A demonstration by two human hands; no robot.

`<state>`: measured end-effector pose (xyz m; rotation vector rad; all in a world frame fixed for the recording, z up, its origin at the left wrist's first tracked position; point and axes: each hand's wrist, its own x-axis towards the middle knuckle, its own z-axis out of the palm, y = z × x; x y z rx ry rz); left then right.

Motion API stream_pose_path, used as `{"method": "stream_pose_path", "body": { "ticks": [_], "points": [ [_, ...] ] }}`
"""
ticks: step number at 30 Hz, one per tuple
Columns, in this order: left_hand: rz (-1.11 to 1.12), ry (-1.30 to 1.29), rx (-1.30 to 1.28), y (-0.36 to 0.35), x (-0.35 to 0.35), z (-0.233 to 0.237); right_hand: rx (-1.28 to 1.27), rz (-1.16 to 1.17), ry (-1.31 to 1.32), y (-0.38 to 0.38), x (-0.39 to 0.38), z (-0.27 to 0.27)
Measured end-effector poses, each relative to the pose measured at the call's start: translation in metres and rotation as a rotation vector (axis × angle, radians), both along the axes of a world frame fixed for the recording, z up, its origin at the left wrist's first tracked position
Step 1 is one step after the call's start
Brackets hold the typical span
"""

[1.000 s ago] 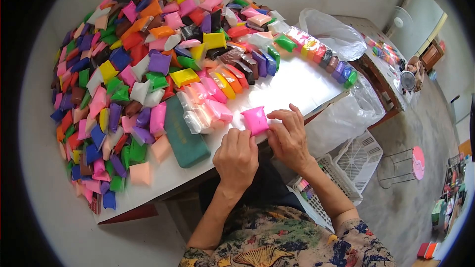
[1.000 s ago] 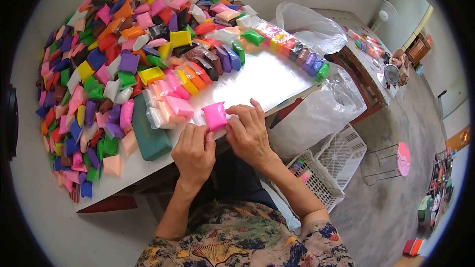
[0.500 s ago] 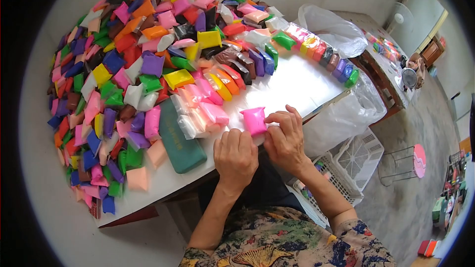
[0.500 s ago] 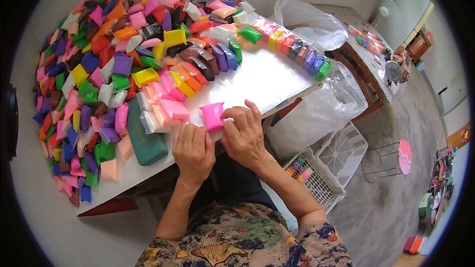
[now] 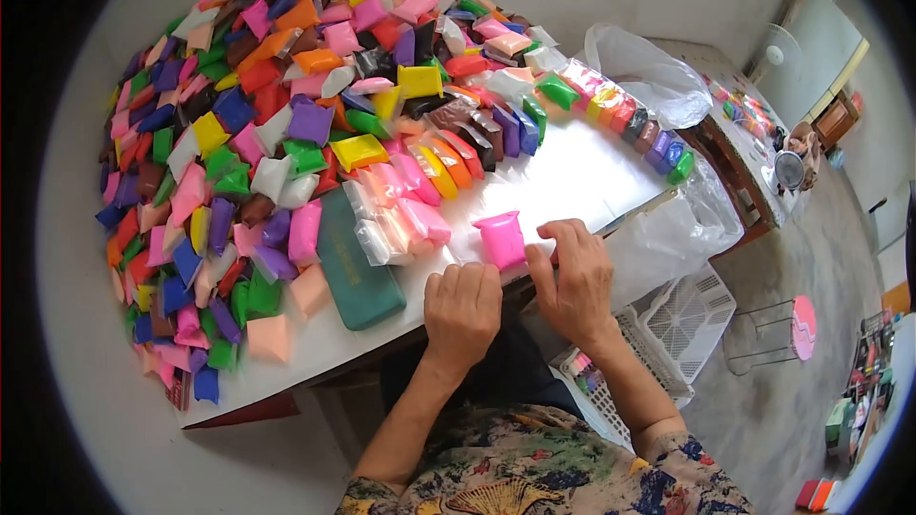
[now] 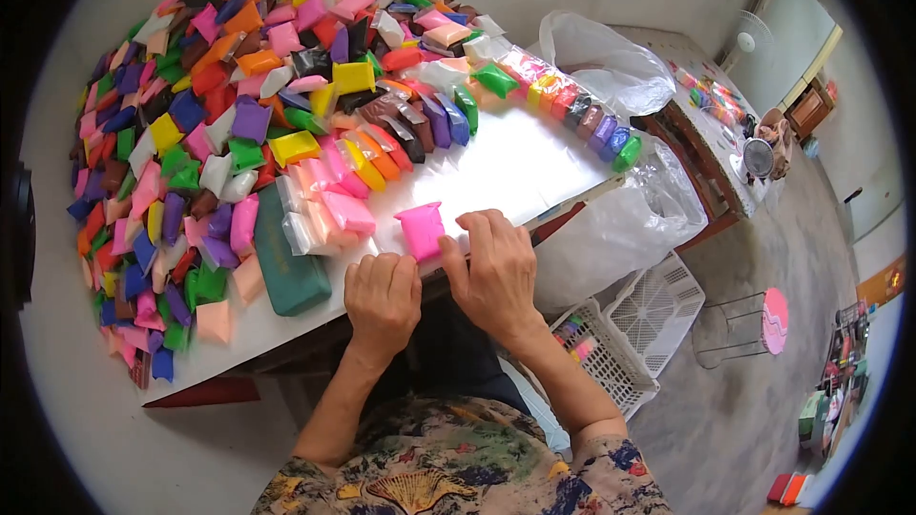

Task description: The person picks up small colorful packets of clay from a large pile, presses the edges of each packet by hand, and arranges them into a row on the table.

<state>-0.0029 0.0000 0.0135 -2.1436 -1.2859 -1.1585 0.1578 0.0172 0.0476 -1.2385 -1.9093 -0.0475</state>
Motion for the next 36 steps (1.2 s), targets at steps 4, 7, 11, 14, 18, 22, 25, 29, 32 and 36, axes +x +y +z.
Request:
{"method": "stream_pose_path", "body": {
  "ticks": [4, 7, 11, 14, 18, 22, 25, 29, 32, 36],
  "points": [
    [-0.027, 0.030, 0.035, -0.002, -0.003, -0.001, -0.176, -0.040, -0.052, 0.005, -0.018, 0.024],
    [-0.021, 0.029, 0.038, -0.002, -0.005, -0.002, -0.264, -0.048, -0.200, 0.014, -0.025, 0.033],
    [-0.025, -0.019, 0.010, -0.008, -0.005, -0.002, -0.411, -0.030, -0.377, 0.023, -0.030, 0.048],
    [-0.045, -0.091, -0.020, -0.011, -0.007, -0.001, -0.398, 0.008, -0.422, 0.027, -0.027, 0.049],
    [-0.072, -0.192, -0.035, -0.013, -0.011, -0.002, -0.331, 0.077, -0.296, 0.034, -0.019, 0.050],
    [-0.091, -0.185, -0.039, -0.014, -0.012, -0.004, -0.234, 0.390, 0.032, 0.058, -0.016, 0.033],
    [-0.093, -0.167, -0.039, -0.014, -0.013, -0.006, -0.157, 0.516, 0.098, 0.068, -0.027, 0.019],
    [-0.086, -0.140, -0.042, -0.016, -0.014, -0.009, -0.188, 0.589, 0.161, 0.074, -0.039, 0.009],
    [-0.080, -0.133, -0.027, -0.017, -0.013, -0.010, -0.203, 0.576, 0.201, 0.070, -0.041, 0.008],
    [-0.047, -0.087, -0.027, -0.018, -0.014, -0.013, -0.279, 0.521, 0.202, 0.070, -0.037, 0.000]
  ]
}}
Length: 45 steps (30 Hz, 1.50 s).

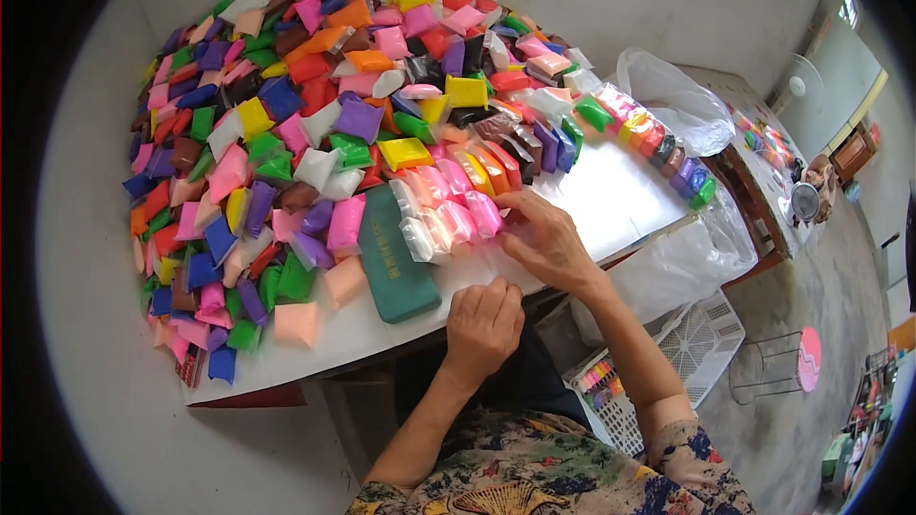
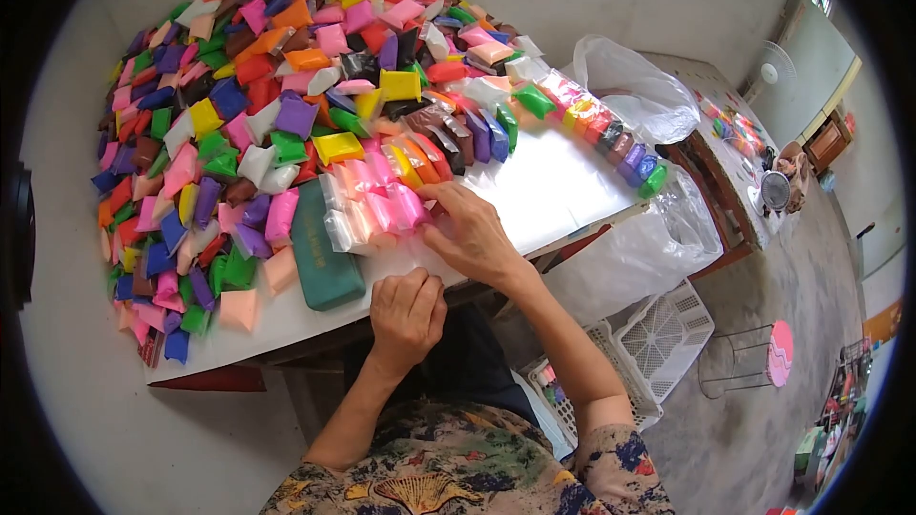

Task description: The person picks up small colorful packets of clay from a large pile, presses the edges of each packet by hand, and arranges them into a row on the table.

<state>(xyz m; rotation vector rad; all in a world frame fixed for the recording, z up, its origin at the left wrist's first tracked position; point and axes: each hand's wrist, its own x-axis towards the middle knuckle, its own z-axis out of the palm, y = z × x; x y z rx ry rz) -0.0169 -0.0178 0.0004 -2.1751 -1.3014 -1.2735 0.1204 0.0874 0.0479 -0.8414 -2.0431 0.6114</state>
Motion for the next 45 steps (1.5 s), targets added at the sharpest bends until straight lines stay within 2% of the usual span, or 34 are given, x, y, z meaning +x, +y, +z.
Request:
{"method": "stream_pose_path", "body": {
  "ticks": [18, 23, 30, 34, 38, 41, 45],
  "points": [
    [-0.138, -0.159, -0.126, -0.022, -0.008, 0.016, 0.111, -0.074, -0.068, -0.008, -0.004, -0.003],
    [-0.167, -0.174, -0.130, -0.028, -0.013, 0.015, 0.061, -0.105, -0.092, -0.008, -0.005, -0.004],
    [-0.169, -0.266, -0.103, -0.048, -0.026, 0.028, 0.131, -0.127, -0.102, -0.008, -0.007, -0.007],
    [-0.093, -0.263, -0.008, -0.065, -0.050, 0.044, 0.112, -0.132, -0.098, -0.008, -0.004, -0.007],
    [0.112, -0.316, 0.080, -0.065, -0.086, 0.055, 0.000, -0.121, -0.032, -0.010, -0.002, -0.012],
    [0.219, -0.437, 0.068, -0.056, -0.109, 0.054, 0.156, -0.165, -0.059, -0.011, -0.003, -0.013],
    [0.220, -0.486, 0.060, -0.035, -0.128, 0.046, 0.043, -0.162, 0.027, -0.015, -0.005, -0.010]
  ]
}}
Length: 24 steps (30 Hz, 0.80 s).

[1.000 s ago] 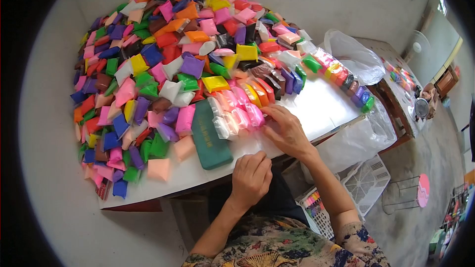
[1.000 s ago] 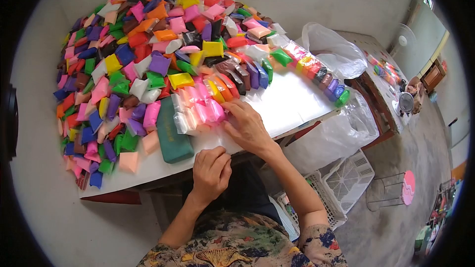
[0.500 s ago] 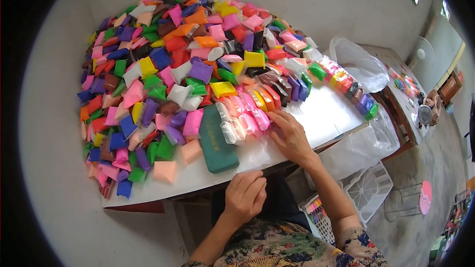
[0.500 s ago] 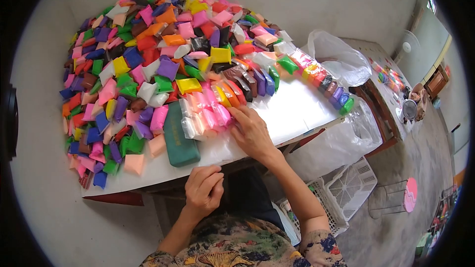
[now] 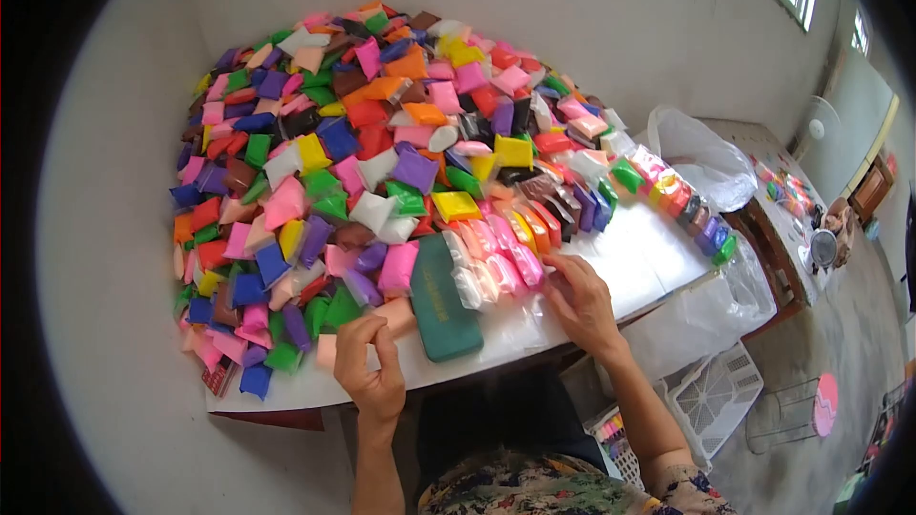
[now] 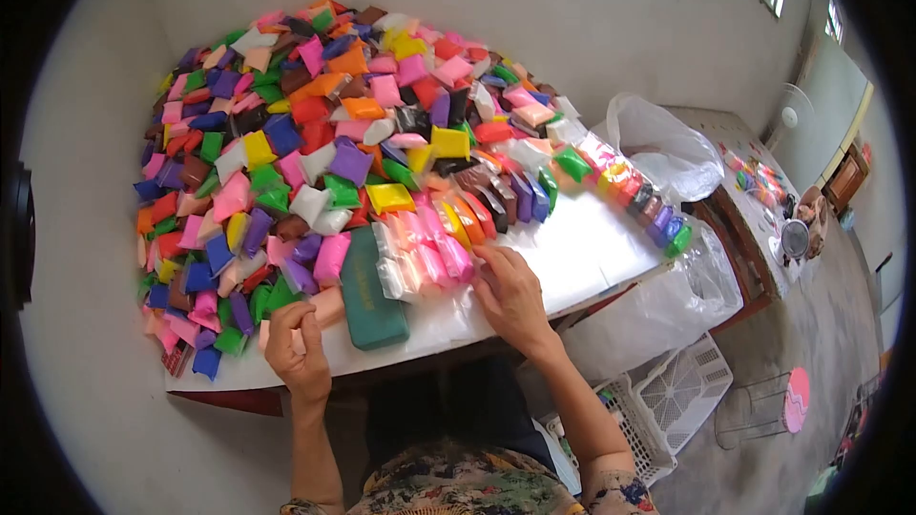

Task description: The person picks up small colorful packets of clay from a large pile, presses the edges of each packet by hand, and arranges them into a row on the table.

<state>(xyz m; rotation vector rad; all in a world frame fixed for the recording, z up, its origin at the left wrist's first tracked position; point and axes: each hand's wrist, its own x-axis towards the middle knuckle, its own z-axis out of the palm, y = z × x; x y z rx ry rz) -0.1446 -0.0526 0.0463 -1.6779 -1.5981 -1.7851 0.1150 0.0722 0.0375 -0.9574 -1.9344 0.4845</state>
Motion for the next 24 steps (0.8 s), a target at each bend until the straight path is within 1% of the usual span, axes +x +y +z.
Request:
{"method": "stream_pose_path", "body": {
  "ticks": [3, 8, 14, 18, 22, 24],
  "points": [
    [-0.016, -0.002, -0.048, 0.0050, -0.0001, -0.0007, -0.036, -0.031, 0.007, -0.0019, 0.0015, 0.0017],
    [0.000, 0.110, -0.148, 0.0077, 0.0014, -0.0030, -0.041, -0.078, 0.057, -0.0042, -0.0013, 0.0011],
    [-0.017, 0.113, -0.133, 0.0086, 0.0023, -0.0010, -0.035, -0.096, 0.108, -0.0037, -0.0009, -0.0022],
    [-0.020, 0.121, -0.169, 0.0061, 0.0033, -0.0027, -0.085, -0.146, 0.109, -0.0052, 0.0030, -0.0025],
    [-0.020, 0.128, -0.179, 0.0085, 0.0011, -0.0065, -0.151, -0.109, 0.206, -0.0047, 0.0030, -0.0032],
    [-0.018, 0.134, -0.193, 0.0088, 0.0026, -0.0049, -0.156, -0.106, 0.202, -0.0049, 0.0027, -0.0012]
  ]
}}
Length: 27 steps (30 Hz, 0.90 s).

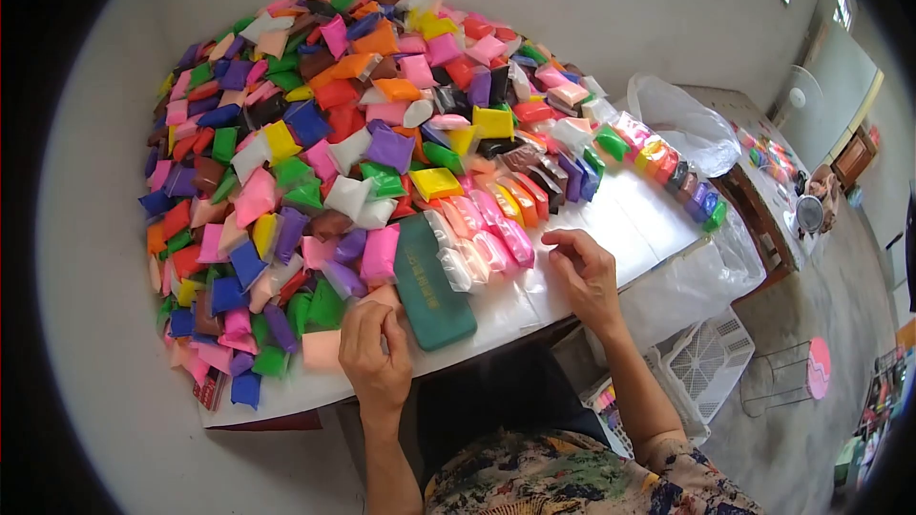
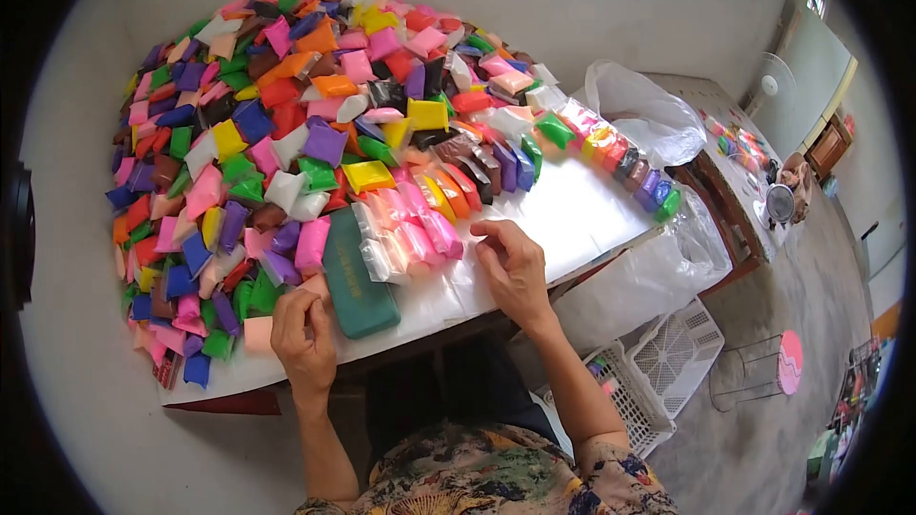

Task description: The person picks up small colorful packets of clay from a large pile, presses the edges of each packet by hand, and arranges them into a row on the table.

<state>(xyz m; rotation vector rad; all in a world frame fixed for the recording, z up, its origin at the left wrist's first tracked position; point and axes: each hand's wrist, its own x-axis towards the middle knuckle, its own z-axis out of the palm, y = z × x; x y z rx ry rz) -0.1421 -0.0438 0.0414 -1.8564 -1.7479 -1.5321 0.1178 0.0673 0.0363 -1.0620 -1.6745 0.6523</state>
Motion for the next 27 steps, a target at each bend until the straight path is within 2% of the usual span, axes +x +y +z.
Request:
{"method": "stream_pose_path", "body": {
  "ticks": [16, 23, 27],
  "points": [
    [0.041, 0.022, -0.041, 0.002, 0.003, 0.002, -0.028, 0.005, -0.039, -0.001, 0.001, 0.002],
    [0.063, 0.065, -0.054, 0.001, 0.003, 0.004, -0.143, 0.073, 0.175, 0.006, 0.010, 0.009],
    [0.047, 0.047, -0.052, 0.001, 0.003, 0.006, 0.011, 0.080, 0.080, 0.011, 0.011, 0.036]
  ]
}}
